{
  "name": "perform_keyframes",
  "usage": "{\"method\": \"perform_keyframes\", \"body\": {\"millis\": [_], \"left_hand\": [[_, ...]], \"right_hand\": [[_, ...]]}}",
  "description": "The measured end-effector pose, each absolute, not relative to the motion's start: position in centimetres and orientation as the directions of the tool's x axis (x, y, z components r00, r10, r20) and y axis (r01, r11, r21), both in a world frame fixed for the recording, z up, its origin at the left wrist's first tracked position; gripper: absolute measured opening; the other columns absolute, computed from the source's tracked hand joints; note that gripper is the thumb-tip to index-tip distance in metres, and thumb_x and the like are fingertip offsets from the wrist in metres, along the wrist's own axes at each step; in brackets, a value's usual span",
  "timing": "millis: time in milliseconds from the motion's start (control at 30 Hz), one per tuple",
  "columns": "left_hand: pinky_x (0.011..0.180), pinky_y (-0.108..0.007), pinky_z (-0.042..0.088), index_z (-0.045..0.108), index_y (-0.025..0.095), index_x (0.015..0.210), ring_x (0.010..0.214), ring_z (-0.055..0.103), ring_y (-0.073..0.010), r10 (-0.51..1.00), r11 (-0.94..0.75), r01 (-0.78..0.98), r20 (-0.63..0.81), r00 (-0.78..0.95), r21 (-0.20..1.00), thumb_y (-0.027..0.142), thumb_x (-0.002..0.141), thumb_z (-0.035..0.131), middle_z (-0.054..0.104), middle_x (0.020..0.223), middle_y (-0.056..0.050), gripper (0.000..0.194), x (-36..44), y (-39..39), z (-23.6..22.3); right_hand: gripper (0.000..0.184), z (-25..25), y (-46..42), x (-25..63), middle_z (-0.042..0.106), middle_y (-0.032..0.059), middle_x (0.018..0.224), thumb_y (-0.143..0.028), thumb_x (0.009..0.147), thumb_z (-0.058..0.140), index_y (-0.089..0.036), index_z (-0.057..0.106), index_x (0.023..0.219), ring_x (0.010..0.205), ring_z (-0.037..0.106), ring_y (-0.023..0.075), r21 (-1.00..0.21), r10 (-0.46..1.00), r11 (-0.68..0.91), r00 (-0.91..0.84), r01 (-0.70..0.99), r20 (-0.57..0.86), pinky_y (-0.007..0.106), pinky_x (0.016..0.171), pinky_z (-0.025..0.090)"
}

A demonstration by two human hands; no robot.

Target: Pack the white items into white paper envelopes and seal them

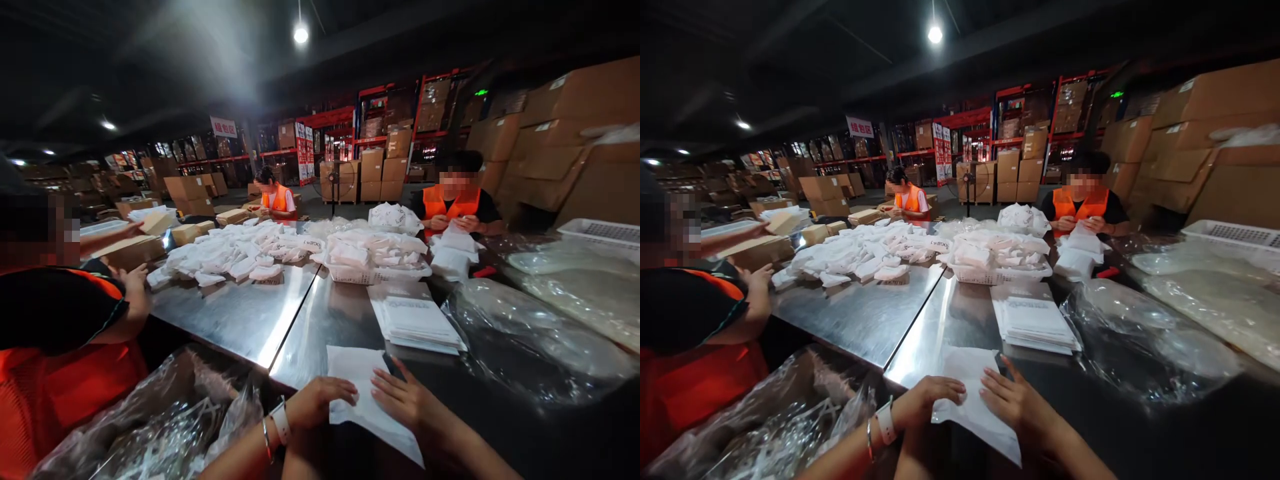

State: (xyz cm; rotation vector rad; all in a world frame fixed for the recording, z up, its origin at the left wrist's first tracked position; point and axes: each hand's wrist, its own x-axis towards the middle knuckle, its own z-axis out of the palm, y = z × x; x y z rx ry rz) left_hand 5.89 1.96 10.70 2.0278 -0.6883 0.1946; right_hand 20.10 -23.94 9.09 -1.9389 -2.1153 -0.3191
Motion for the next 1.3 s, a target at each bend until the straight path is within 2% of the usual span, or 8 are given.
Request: {"method": "perform_keyframes", "body": {"millis": [133,300,433,667,800,900,1000,1300], "left_hand": [[0.106,-0.034,0.045,0.064,0.021,0.126,0.123,0.058,-0.0212,-0.499,-0.524,-0.550,0.289,0.817,0.650,0.027,0.096,0.047,0.061,0.134,-0.010,0.035,5.4,2.3,11.3],[0.103,-0.036,0.045,0.048,0.025,0.140,0.125,0.055,-0.0243,-0.531,-0.772,-0.586,0.255,0.808,0.248,0.030,0.095,0.054,0.052,0.143,-0.010,0.046,6.1,1.9,10.2],[0.101,-0.036,0.043,0.053,0.025,0.133,0.116,0.059,-0.0229,-0.527,-0.808,-0.568,0.241,0.815,0.158,0.029,0.095,0.054,0.064,0.128,-0.007,0.039,7.0,1.9,9.2],[0.116,-0.041,0.027,0.059,0.026,0.129,0.128,0.052,-0.0209,-0.491,-0.657,-0.571,0.295,0.820,0.492,0.026,0.091,0.053,0.063,0.131,-0.006,0.038,5.0,3.3,8.5],[0.107,-0.039,0.040,0.067,0.022,0.115,0.107,0.066,-0.0208,-0.242,-0.566,-0.429,0.355,0.903,0.704,0.037,0.093,0.048,0.072,0.112,-0.007,0.032,3.8,2.7,7.6],[0.079,-0.031,0.052,0.072,0.019,0.090,0.079,0.067,-0.0188,0.119,-0.544,-0.209,0.321,0.940,0.812,0.053,0.097,0.036,0.075,0.086,-0.006,0.050,4.0,1.6,6.2],[0.063,-0.029,0.046,0.064,0.017,0.069,0.065,0.059,-0.0186,0.371,-0.537,-0.039,0.277,0.886,0.843,0.065,0.096,0.026,0.068,0.069,-0.006,0.067,4.9,0.3,5.1],[0.064,-0.032,0.039,0.054,0.023,0.067,0.068,0.056,-0.0216,0.546,-0.582,0.111,0.286,0.787,0.805,0.068,0.095,0.016,0.066,0.070,-0.007,0.065,5.9,-1.6,5.9]], "right_hand": [[0.041,8.4,-24.4,20.2,0.059,0.0132,0.133,-0.011,0.094,0.046,-0.016,0.054,0.134,0.136,0.039,0.0263,0.110,0.934,0.091,-0.123,0.990,0.335,0.060,0.116,0.019],[0.042,9.4,-24.3,20.8,0.055,0.0137,0.138,-0.017,0.096,0.043,-0.018,0.052,0.136,0.136,0.040,0.0274,0.001,0.970,0.159,-0.156,0.987,0.185,0.060,0.115,0.023],[0.041,9.1,-24.0,20.9,0.058,0.0145,0.134,-0.020,0.094,0.048,-0.020,0.056,0.134,0.133,0.043,0.0279,-0.172,0.950,0.145,-0.088,0.974,0.300,0.060,0.115,0.018],[0.027,8.0,-26.0,18.5,0.074,0.0076,0.103,-0.031,0.093,0.054,-0.025,0.070,0.115,0.103,0.068,0.0246,-0.476,0.865,0.048,0.203,0.878,0.460,0.050,0.107,0.043],[0.035,7.8,-25.8,15.9,0.076,0.0045,0.084,-0.052,0.091,0.051,-0.029,0.077,0.091,0.078,0.072,0.0230,-0.683,0.676,-0.160,0.584,0.712,0.450,0.035,0.077,0.061],[0.052,7.7,-24.5,14.5,0.073,0.0045,0.068,-0.064,0.088,0.045,-0.025,0.076,0.071,0.061,0.069,0.0217,-0.784,0.492,-0.304,0.794,0.540,0.357,0.028,0.053,0.055],[0.064,7.5,-23.1,14.2,0.068,0.0046,0.057,-0.075,0.082,0.042,-0.021,0.071,0.063,0.053,0.064,0.0213,-0.820,0.328,-0.356,0.882,0.448,0.339,0.027,0.047,0.049],[0.078,7.6,-21.9,15.4,0.045,0.0015,0.043,-0.089,0.074,0.026,-0.021,0.048,0.045,0.045,0.044,0.0150,-0.765,0.249,-0.508,0.918,0.395,0.308,0.028,0.045,0.034]]}}
